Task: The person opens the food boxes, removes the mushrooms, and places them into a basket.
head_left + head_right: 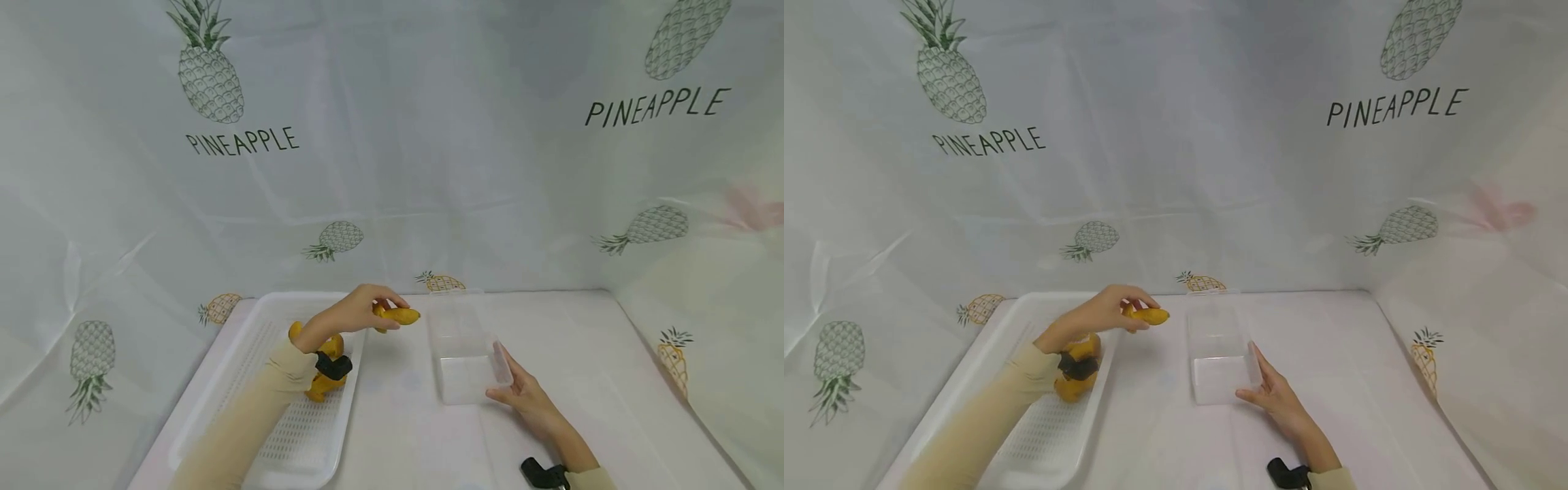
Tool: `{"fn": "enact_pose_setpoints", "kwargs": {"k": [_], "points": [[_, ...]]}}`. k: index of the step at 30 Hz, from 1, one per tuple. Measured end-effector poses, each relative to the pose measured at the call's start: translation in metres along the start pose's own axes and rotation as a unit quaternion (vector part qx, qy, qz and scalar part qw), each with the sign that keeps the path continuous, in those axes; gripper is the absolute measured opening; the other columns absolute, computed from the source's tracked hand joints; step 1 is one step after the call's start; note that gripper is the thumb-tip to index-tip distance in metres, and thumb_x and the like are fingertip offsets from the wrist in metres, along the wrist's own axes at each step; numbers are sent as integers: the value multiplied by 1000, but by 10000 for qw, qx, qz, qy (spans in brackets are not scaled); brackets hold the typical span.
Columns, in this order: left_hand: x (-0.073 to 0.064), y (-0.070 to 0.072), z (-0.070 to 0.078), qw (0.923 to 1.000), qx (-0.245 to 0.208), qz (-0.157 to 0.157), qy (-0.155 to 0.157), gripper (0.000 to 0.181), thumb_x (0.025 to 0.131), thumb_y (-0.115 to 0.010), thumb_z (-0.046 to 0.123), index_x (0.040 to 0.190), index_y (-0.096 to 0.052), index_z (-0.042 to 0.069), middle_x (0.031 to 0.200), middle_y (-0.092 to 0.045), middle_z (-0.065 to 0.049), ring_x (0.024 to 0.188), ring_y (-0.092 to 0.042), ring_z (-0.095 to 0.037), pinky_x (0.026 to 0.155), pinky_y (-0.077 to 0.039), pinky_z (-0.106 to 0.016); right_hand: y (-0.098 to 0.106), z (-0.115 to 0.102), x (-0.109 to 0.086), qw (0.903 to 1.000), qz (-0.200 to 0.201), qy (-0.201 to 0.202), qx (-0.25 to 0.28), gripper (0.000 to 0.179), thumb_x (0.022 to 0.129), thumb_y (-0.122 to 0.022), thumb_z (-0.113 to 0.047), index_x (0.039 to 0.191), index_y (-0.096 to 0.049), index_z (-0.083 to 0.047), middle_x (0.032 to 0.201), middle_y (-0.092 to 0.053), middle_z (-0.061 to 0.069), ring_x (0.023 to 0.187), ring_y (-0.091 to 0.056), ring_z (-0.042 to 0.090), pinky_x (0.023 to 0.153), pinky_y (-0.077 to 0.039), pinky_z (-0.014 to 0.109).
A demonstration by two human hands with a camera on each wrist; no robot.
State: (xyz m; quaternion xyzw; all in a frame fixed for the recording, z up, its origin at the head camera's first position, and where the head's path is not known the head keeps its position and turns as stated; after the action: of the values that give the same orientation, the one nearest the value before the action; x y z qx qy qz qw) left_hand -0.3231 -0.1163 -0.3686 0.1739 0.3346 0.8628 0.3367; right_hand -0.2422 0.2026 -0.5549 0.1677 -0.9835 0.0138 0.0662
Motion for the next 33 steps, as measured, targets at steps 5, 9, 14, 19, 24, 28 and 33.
{"fn": "enact_pose_setpoints", "kwargs": {"k": [5, 9, 14, 19, 24, 28, 33], "points": [[-29, 26, -14, 9991, 54, 331, 261, 36, 88, -78, 15, 123, -70, 11, 119, -65, -5, 98, -60, -21, 70, -57, -31, 1, 0, 0, 9999, 7, -28, -122, 97, 90, -71, 0, 161, -6, -10, 164, 7, 18, 147, 0, 41, 104, -28, 10], [-51, 40, -30, 9970, 207, 567, 477, 35, 89, -77, 16, 123, -70, 10, 122, -65, -7, 100, -60, -24, 74, -55, -32, 1, -1, 0, 9997, 0, -64, -220, 96, 91, -70, -1, 161, -6, -11, 164, 6, 18, 147, 0, 42, 103, -27, 9], [-73, 48, -55, 9930, 467, 820, 707, 32, 90, -76, 13, 121, -70, 5, 123, -66, -12, 103, -61, -29, 83, -54, -37, 0, -1, -1, 9996, -45, -190, -184, 97, 92, -70, -3, 162, -5, -17, 164, 9, 15, 147, -2, 43, 103, -29, 10], [-88, 50, -81, 9888, 540, 1055, 912, 32, 91, -74, 10, 120, -69, -2, 121, -67, -16, 107, -60, -36, 90, -51, -47, -1, 1, -2, 9995, -57, -251, -191, 98, 91, -71, -4, 162, -4, -19, 165, 11, 13, 148, 1, 42, 102, -28, 9], [-96, 48, -103, 9836, 584, 1187, 1223, 33, 91, -74, 9, 121, -68, -4, 120, -67, -18, 111, -59, -37, 92, -50, -49, 0, 2, -3, 9995, -69, -236, -218, 99, 91, -71, -4, 162, -4, -19, 164, 12, 17, 147, 1, 45, 102, -29, 9], [-100, 43, -116, 9794, 648, 1214, 1478, 33, 91, -74, 9, 121, -67, -4, 119, -66, -20, 111, -59, -38, 91, -51, -48, 0, 2, -2, 9993, -45, -262, -260, 98, 91, -71, -5, 162, -4, -20, 165, 10, 15, 147, 1, 43, 102, -27, 9], [-100, 36, -128, 9762, 690, 1187, 1677, 32, 92, -72, 9, 121, -67, -6, 119, -65, -22, 108, -60, -39, 90, -52, -49, 0, 0, -2, 9992, -5, -274, -302, 97, 92, -70, -4, 162, -6, -20, 165, 7, 12, 149, 3, 39, 102, -25, 7]]}}
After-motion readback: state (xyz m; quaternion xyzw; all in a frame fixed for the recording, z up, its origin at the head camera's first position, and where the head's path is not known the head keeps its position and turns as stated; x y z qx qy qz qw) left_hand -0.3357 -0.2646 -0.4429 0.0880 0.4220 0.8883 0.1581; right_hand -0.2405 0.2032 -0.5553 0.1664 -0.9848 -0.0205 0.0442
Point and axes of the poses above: each hand's wrist, its own x-axis towards the middle knuckle, its own y-axis out of the back of the hand, z = x × y, the point moved 4 cm from there along x, towards the middle knuckle
